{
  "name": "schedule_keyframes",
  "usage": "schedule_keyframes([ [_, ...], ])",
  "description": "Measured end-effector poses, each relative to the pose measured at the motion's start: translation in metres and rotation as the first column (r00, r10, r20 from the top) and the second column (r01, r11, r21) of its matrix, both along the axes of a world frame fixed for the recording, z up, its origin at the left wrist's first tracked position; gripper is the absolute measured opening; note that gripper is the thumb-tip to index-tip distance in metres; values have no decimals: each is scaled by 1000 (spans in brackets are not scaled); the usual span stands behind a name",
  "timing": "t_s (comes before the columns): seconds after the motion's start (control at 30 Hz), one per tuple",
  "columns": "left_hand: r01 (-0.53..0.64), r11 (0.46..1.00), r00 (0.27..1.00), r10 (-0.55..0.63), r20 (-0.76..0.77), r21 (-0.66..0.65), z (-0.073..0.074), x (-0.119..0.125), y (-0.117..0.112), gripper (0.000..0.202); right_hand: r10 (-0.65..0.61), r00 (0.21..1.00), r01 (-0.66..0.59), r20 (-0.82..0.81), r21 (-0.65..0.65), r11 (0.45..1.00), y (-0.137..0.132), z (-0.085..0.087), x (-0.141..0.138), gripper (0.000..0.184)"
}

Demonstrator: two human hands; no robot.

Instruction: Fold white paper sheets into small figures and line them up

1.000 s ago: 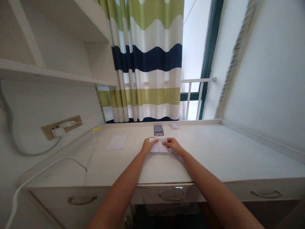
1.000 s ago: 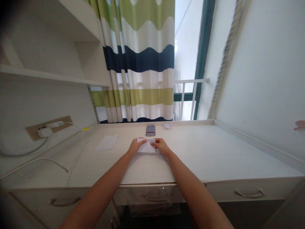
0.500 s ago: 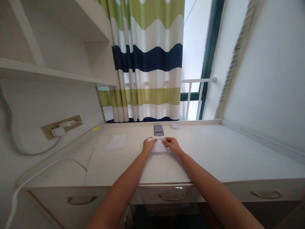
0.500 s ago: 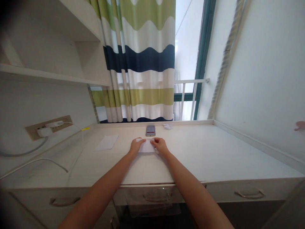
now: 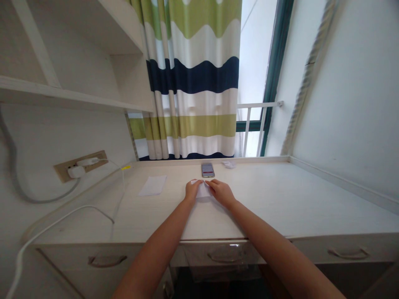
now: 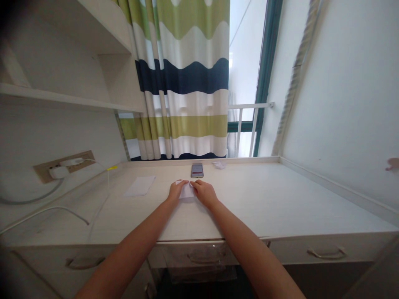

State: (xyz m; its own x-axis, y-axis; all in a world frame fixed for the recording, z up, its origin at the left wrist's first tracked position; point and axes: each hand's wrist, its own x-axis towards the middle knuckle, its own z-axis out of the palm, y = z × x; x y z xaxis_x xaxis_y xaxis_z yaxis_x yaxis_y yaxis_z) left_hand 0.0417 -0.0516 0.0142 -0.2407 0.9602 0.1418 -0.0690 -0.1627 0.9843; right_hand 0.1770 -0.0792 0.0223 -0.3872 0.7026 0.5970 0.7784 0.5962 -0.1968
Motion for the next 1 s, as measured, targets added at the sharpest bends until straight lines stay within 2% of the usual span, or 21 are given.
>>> schedule_keyframes([
  [0.23, 20, 1000, 998, -21, 66, 10, -1, -1, 1, 17, -11, 987, 1, 163, 61, 998, -2, 0, -3, 34],
  [0.5, 33, 999, 989, -32, 144, -3, -4, -3, 5, 22, -5, 978, -12, 210, 79, 997, -7, 4, -5, 35],
  [0.77, 46, 999, 986, -44, 158, -9, 0, -2, 2, 24, 62, 997, -65, 45, 65, 996, 1, -4, 0, 35],
  [1.0, 81, 996, 978, -75, 196, -27, 1, -3, 2, 26, 98, 995, -97, -14, 61, 993, 5, -5, 1, 33],
])
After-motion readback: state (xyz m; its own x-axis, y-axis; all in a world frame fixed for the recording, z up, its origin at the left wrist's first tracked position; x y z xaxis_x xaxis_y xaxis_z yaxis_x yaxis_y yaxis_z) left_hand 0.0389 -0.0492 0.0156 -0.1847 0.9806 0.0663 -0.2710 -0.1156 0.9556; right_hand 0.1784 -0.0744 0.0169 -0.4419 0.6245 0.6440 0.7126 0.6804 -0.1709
